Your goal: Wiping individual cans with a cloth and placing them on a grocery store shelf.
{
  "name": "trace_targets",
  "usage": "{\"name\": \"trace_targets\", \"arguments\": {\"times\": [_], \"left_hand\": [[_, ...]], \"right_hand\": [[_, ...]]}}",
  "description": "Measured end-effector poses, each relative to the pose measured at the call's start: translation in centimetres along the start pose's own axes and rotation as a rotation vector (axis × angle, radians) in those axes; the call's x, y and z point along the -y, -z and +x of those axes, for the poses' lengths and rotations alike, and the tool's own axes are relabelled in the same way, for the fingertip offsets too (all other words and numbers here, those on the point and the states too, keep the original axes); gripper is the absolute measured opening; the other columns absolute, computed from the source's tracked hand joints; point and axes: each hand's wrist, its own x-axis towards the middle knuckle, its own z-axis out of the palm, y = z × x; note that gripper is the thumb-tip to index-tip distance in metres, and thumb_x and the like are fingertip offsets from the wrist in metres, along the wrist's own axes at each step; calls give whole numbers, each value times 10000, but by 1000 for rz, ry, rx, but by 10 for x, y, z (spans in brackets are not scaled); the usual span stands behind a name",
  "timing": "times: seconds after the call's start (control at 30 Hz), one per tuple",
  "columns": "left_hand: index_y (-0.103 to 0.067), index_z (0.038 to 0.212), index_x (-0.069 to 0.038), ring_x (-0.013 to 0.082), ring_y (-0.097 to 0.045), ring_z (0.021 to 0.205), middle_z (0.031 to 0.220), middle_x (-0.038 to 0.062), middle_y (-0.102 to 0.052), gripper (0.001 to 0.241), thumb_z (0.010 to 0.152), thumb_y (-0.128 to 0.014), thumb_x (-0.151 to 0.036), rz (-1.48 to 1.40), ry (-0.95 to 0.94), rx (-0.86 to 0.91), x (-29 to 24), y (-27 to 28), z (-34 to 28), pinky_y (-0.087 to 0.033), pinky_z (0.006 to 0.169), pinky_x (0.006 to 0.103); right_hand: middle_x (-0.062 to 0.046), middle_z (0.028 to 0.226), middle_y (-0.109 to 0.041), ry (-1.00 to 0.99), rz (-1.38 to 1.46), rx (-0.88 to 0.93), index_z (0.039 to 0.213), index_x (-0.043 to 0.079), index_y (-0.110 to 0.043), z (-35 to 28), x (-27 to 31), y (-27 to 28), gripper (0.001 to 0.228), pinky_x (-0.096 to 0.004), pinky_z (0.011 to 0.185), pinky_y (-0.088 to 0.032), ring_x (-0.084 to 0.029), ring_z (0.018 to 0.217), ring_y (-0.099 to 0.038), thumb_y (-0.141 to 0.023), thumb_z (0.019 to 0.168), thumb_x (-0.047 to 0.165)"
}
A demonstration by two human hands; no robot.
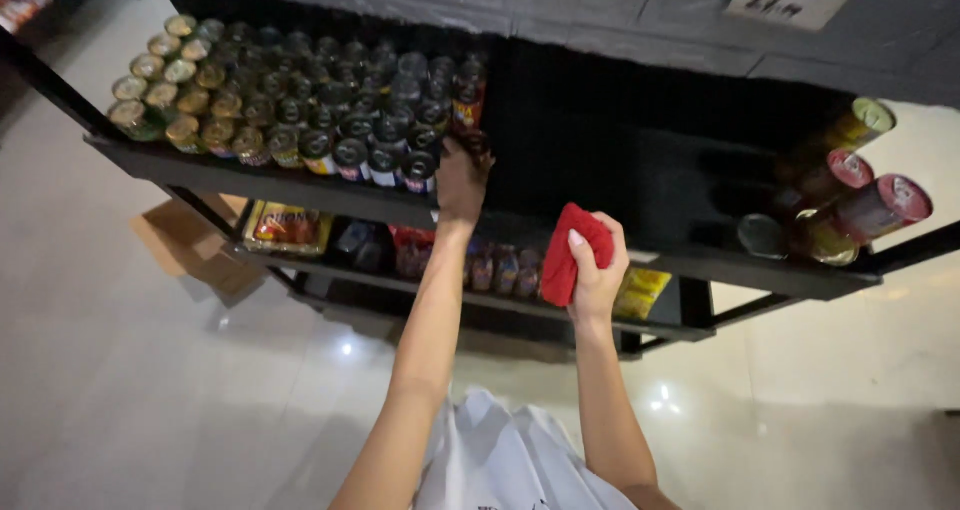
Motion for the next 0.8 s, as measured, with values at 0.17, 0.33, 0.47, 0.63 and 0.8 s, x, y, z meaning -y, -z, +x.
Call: {"name": "trace_targets", "arguments": {"times": [0.17,0.33,0.47,0.63,0.8], "left_hand": [[-269,1459,133,592,-518,1157,1383,420,-410,841,885,-735,-266,-4,-101,22,-49,38,-58,-498,898,579],[-450,1423,-25,571,-447,1310,1475,288,-407,618,912,-708,-259,295,-222,181,-52,36,-69,-405,1007,657],[-627,1280,-92,565,-461,1280,1371,237,-543,340,974,-616,-238,427,-223,423,-5,-17,-30,-377,1036,671],[-677,1134,-30,483,-588,1176,1204,247,-657,249,964,-562,-171,376,-275,474,15,-40,-8,-472,980,591],[-718,1093,-19,442,-644,1099,1143,256,-684,217,974,-579,-136,387,-191,430,16,-43,17,-527,934,537]], "right_hand": [[-51,1078,-672,-22,-57,8,1235,32,-594,-16,0,16,348,-288,873,-538,-129,956,-637,-740,935,133],[-61,1103,-676,-37,-77,-28,1246,30,-588,-33,3,27,358,-292,902,-537,-139,985,-644,-731,933,128],[-71,1145,-678,-17,-60,-35,1232,26,-581,-41,14,18,363,-306,913,-549,-149,1014,-651,-724,914,126],[-84,1135,-681,-31,-88,-58,1251,8,-595,-56,13,16,386,-313,912,-544,-161,1011,-648,-727,908,128],[-72,1148,-668,-31,-84,-70,1251,10,-590,-60,16,12,388,-311,920,-534,-160,1030,-637,-730,912,136]]}}
